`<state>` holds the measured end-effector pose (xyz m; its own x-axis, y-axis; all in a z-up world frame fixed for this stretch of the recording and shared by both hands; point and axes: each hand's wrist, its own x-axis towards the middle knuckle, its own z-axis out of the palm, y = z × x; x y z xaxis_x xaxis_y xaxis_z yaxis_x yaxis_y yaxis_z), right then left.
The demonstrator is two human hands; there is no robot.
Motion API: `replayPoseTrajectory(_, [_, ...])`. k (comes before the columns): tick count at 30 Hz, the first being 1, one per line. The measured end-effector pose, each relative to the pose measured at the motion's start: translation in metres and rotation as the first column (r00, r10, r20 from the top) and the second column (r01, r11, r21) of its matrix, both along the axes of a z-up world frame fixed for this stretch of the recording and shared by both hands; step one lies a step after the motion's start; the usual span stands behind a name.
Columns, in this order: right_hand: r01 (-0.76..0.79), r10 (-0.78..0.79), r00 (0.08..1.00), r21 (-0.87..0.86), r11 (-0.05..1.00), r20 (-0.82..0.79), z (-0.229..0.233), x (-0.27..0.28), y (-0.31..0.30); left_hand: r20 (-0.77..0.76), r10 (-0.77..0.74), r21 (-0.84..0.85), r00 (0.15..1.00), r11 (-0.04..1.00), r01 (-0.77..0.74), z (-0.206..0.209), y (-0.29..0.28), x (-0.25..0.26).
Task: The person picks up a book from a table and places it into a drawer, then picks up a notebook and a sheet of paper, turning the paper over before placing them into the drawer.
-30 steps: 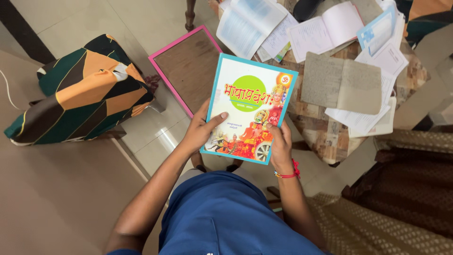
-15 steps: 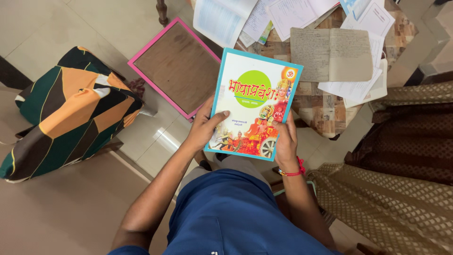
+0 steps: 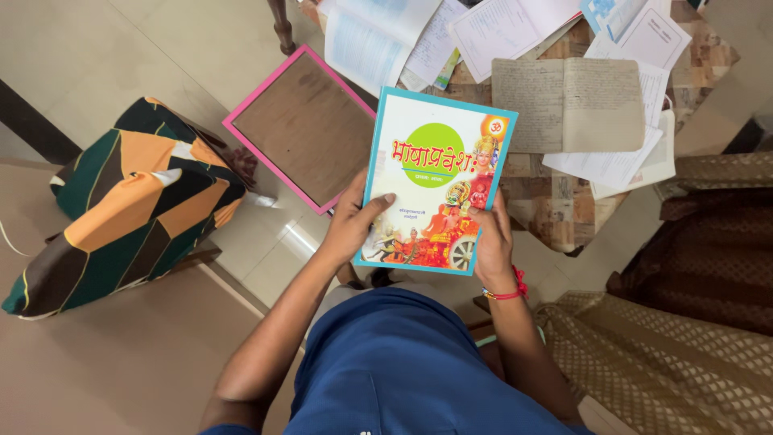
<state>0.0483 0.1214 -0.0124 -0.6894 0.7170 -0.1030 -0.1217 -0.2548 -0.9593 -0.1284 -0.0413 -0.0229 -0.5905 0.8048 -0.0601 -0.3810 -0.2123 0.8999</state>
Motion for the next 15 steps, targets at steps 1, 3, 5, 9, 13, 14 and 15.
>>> replayPoseTrajectory(1, [0.000,0.000,1.000,-0.004,1.000,-0.006,-0.001,-0.001,0.005,-0.006,0.000,-0.004,1.000,1.000,0.000,0.001,0.005,0.000])
replayPoseTrajectory(3, [-0.022,0.022,1.000,0.025,0.999,0.002,0.000,0.001,0.017,0.042,0.021,-0.036,0.999,0.999,-0.019,0.003,0.013,0.005])
replayPoseTrajectory(5, [-0.027,0.027,1.000,0.020,0.999,0.000,0.001,0.003,0.027,0.037,0.028,-0.041,0.999,0.999,-0.027,0.005,0.021,0.010])
replayPoseTrajectory(9, [-0.041,0.040,0.999,0.028,0.999,0.015,0.001,0.006,0.045,-0.021,0.042,-0.006,0.999,0.999,-0.043,0.006,0.036,0.016])
replayPoseTrajectory(13, [-0.046,0.046,0.999,0.053,0.998,-0.006,0.000,0.013,0.056,-0.010,0.045,-0.030,0.999,0.998,-0.046,0.007,0.049,0.021])
replayPoseTrajectory(14, [-0.039,0.040,0.999,0.035,0.999,-0.012,0.000,0.015,0.056,0.027,0.037,-0.049,0.999,0.998,-0.036,0.007,0.050,0.022])
replayPoseTrajectory(15, [-0.032,0.033,0.999,0.018,0.999,-0.018,0.000,0.017,0.058,0.063,0.030,-0.067,0.998,0.997,-0.026,0.008,0.053,0.023])
